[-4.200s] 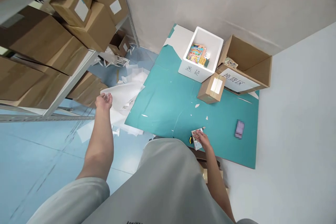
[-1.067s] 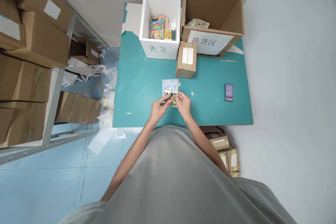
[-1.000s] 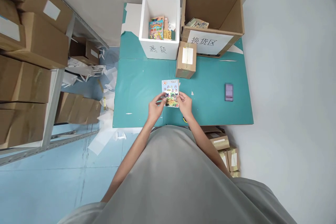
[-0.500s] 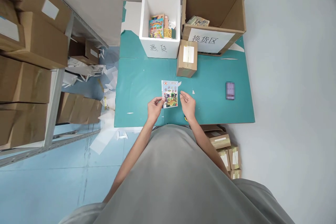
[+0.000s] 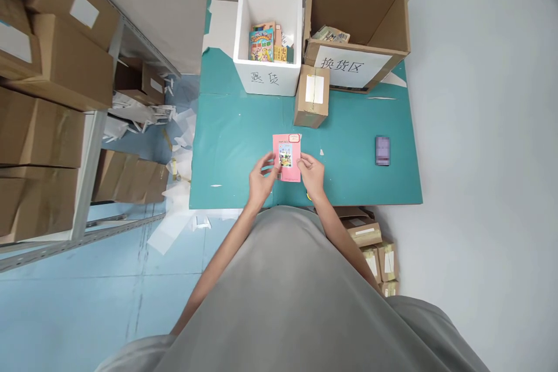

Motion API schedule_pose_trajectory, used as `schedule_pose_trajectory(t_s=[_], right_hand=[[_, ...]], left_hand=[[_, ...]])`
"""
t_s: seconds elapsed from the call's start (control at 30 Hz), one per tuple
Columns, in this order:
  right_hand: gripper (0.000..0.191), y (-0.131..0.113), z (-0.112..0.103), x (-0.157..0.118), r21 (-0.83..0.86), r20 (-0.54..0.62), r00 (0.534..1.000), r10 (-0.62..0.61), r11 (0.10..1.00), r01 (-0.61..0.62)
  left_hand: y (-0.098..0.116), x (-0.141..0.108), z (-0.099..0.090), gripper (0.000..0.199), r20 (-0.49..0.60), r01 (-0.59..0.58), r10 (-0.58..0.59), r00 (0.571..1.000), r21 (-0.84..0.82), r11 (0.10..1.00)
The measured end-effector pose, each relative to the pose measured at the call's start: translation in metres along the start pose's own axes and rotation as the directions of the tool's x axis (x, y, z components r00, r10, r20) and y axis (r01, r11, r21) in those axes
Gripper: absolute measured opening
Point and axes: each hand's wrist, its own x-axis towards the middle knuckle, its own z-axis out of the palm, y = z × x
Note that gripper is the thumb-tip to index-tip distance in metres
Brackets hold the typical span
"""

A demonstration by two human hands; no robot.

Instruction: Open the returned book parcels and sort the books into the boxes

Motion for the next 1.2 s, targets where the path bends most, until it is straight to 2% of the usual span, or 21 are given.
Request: schedule_pose_trajectory(t_s=[0.07, 0.17, 0.27, 0.4, 0.53, 0.63, 0.73, 0.8, 0.87, 0.93, 0.97, 1.07, 1.2], right_hand=[[0.04, -0.002, -0.004, -0.002, 0.025, 0.013, 1.0, 0.0, 1.0, 0.0], [0.041, -0.001, -0.007, -0.007, 0.044, 0.019, 1.0, 0.0, 0.999, -0.001], [0.042, 0.002, -0.01, -0.009, 0.002, 0.009, 1.0, -0.01, 1.0, 0.01], [0.043, 0.004, -0.01, -0.013, -0.115, -0.068, 0.996, -0.055, 0.992, 0.047], [0.044, 0.003, 0.004, -0.025, -0.115, 0.042, 0.999, -0.011, 0.993, 0.016], [0.047, 0.003, 0.01, -0.029, -0.059, 0.09, 0.996, 0.001, 0.998, 0.004], [0.045, 0.003, 0.004, -0.024, -0.026, 0.076, 0.997, 0.0, 1.0, 0.002], [0.045, 0.001, -0.005, -0.021, -0.005, 0.078, 0.997, 0.008, 1.0, -0.008], [0.046, -0.002, -0.012, -0.02, 0.042, 0.103, 0.994, 0.023, 0.999, -0.027], [0.046, -0.006, -0.017, -0.022, 0.091, 0.134, 0.99, 0.039, 0.995, -0.051], [0.046, -0.007, -0.018, -0.023, 0.102, 0.15, 0.988, 0.048, 0.993, -0.063], [0.049, -0.008, -0.021, -0.027, 0.102, 0.184, 0.98, 0.073, 0.99, -0.093], [0.054, -0.005, -0.025, -0.028, 0.094, 0.193, 0.976, 0.1, 0.988, -0.12]], left_hand=[[-0.006, 0.006, -0.005, 0.065, -0.018, 0.074, -0.075, 0.997, -0.038, 0.997], [-0.014, 0.008, -0.008, 0.06, 0.068, 0.19, -0.182, 0.981, -0.149, 0.97], [-0.015, 0.003, -0.007, 0.058, 0.052, 0.218, -0.211, 0.976, -0.237, 0.947], [-0.009, -0.003, -0.001, 0.054, -0.006, 0.17, -0.176, 0.984, -0.233, 0.957], [-0.002, -0.012, 0.009, 0.045, -0.039, 0.127, -0.134, 0.99, -0.151, 0.98], [0.005, -0.023, 0.017, 0.039, 0.047, 0.039, -0.038, 0.998, -0.012, 0.999], [0.012, -0.027, 0.021, 0.041, 0.154, -0.058, 0.05, 0.987, 0.051, 0.997], [0.014, -0.024, 0.018, 0.044, 0.135, -0.072, 0.063, 0.989, 0.061, 0.996], [0.013, -0.017, 0.009, 0.049, 0.042, -0.057, 0.053, 0.998, 0.093, 0.994], [0.01, -0.009, -0.002, 0.055, -0.029, -0.005, 0.009, 1.0, 0.117, 0.993], [0.008, -0.005, -0.008, 0.057, -0.03, 0.033, -0.029, 0.999, 0.11, 0.993], [0.001, 0.002, -0.022, 0.058, 0.061, 0.133, -0.134, 0.989, 0.014, 0.991], [-0.003, 0.001, -0.026, 0.058, 0.148, 0.168, -0.155, 0.977, -0.079, 0.983]])
